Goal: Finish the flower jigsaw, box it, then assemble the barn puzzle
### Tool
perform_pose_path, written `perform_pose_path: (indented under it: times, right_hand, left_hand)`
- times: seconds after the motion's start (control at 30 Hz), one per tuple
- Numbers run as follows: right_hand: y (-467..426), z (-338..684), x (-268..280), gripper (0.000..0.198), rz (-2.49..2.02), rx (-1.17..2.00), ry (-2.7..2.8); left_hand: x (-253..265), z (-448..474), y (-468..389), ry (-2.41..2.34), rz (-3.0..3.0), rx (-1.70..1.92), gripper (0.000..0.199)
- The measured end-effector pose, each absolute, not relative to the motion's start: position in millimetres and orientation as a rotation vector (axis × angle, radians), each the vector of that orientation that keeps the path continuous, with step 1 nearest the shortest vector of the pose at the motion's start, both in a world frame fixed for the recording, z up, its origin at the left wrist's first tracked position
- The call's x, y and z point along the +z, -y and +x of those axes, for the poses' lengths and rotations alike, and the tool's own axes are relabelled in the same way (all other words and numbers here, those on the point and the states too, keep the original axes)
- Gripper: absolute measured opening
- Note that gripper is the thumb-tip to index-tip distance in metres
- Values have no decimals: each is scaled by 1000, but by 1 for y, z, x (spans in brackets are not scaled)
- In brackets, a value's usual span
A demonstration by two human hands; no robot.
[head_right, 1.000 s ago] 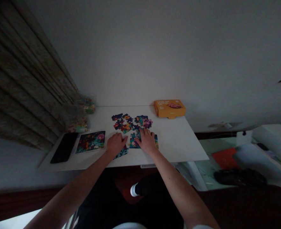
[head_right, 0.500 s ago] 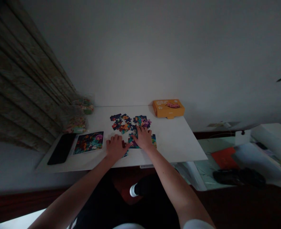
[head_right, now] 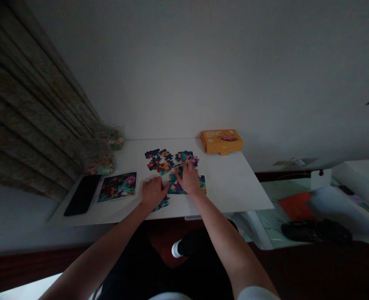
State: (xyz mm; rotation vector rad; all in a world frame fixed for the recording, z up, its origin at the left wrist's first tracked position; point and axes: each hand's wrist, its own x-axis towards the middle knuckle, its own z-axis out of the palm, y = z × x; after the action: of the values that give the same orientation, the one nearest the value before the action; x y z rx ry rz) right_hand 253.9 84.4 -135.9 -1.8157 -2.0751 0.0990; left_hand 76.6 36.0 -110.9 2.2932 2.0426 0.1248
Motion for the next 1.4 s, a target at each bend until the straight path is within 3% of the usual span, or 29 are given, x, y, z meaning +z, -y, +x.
perform_pose_path:
  times: [0.33,0.5,0.83,1.07,1.4]
  right_hand:
    - [-83,254,-137,48,-1865,167,2084]
    - [-88,257,-139,51,-1917,207,2042]
    - [-81,256,-129,54,-1949,272,2061]
    - [-89,255,-121,58,-2067,363,2046]
    - [-135,256,-86,40,-1971,496,2036]
  left_hand:
    - [-91,65,-82,-1806,2159,149,67]
    - [-87,56,-132,-1700,2152,170,70]
    - [-99,52,-158,-1851,2272,367,38]
    - [-113,30,-118,-1889,2380,323,43]
    - [-116,0,-130,-1616,2423,171,44]
